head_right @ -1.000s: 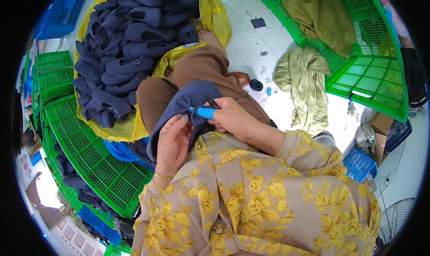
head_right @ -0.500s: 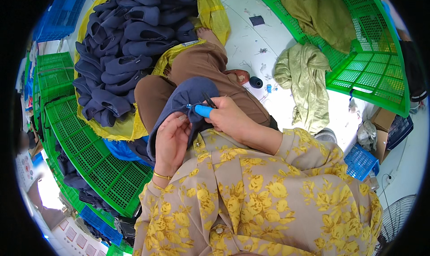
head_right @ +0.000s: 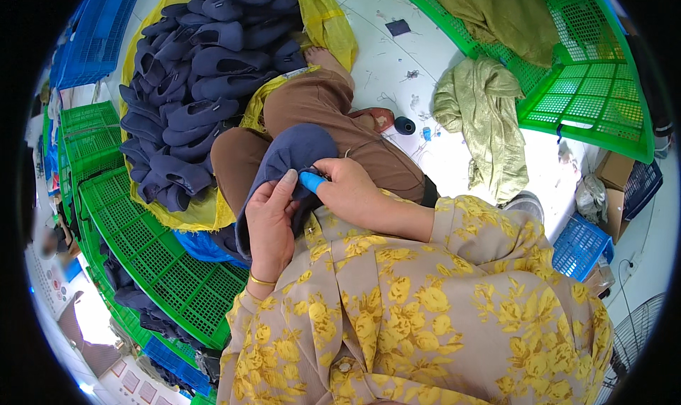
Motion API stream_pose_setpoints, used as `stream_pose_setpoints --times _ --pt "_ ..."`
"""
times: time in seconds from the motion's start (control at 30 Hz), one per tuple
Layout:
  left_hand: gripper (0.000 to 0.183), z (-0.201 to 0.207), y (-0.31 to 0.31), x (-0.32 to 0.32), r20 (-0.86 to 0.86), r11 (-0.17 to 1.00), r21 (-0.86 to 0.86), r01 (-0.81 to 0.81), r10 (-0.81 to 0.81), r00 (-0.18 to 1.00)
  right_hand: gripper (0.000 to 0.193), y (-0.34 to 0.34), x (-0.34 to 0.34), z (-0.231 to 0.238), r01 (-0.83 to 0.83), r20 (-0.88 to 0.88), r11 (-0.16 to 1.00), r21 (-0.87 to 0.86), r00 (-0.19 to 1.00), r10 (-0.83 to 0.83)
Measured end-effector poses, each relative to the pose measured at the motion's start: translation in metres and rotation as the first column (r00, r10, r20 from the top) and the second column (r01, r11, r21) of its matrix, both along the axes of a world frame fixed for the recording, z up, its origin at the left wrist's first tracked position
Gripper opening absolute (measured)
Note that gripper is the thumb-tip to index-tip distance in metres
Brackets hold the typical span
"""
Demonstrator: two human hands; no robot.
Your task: The person sits on the floor and uses a small blue tool to trim excess material from the edge of a dark blue slip-on shoe. The person repeatedly picks up shoes from a nearby pile, trims them, and places them back down.
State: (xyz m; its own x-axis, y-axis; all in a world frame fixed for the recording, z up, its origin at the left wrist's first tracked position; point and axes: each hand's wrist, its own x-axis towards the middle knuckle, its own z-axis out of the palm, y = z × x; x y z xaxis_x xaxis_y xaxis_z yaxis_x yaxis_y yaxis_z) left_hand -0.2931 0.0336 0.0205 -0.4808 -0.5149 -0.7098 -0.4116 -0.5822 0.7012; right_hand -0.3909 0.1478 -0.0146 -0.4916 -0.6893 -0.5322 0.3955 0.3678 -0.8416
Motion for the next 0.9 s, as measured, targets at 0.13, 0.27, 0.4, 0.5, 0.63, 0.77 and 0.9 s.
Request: stream_pose_setpoints --times 0.13,0.27,0.4,0.5,0.63,0.77,0.9 --pt "0.013 -0.003 0.001 -0.002 -0.016 1.0 0.008 -0.021 0.021 1.0 0.023 -0.001 0.004 -0.002 0.02 -0.13 1.0 -0.018 0.991 -0.022" --pt "0.015 -0.001 -0.001 0.0 -0.096 0.99 0.134 -0.049 0.062 0.993 0.022 0.0 0.001 0.006 0.024 -0.157 0.999 -0.033 0.987 -0.029" --pt "0.006 -0.007 -0.004 0.003 -0.179 0.977 0.209 -0.04 0.079 0.981 0.02 0.002 0.0 0.002 -0.009 -0.16 1.0 -0.028 0.987 0.005" --pt "0.01 -0.017 -0.006 0.008 -0.227 0.972 0.231 -0.047 0.101 0.969 0.02 0.003 0.001 -0.001 -0.026 -0.155 0.999 -0.035 0.988 0.02" --pt "0.013 -0.017 -0.004 0.006 -0.247 0.975 0.219 -0.028 0.084 0.965 0.02 0.003 -0.001 0.003 -0.048 -0.176 0.998 -0.033 0.983 0.042" --pt "0.016 -0.021 -0.006 0.009 -0.271 0.975 0.222 0.004 0.058 0.961 0.012 0.003 -0.001 -0.001 -0.074 -0.142 0.997 -0.022 0.987 0.071" --pt "0.016 -0.019 -0.004 0.004 -0.288 0.975 0.22 0.024 0.042 0.957 0.015 0.003 -0.001 -0.001 -0.062 -0.149 0.997 -0.035 0.987 0.056"
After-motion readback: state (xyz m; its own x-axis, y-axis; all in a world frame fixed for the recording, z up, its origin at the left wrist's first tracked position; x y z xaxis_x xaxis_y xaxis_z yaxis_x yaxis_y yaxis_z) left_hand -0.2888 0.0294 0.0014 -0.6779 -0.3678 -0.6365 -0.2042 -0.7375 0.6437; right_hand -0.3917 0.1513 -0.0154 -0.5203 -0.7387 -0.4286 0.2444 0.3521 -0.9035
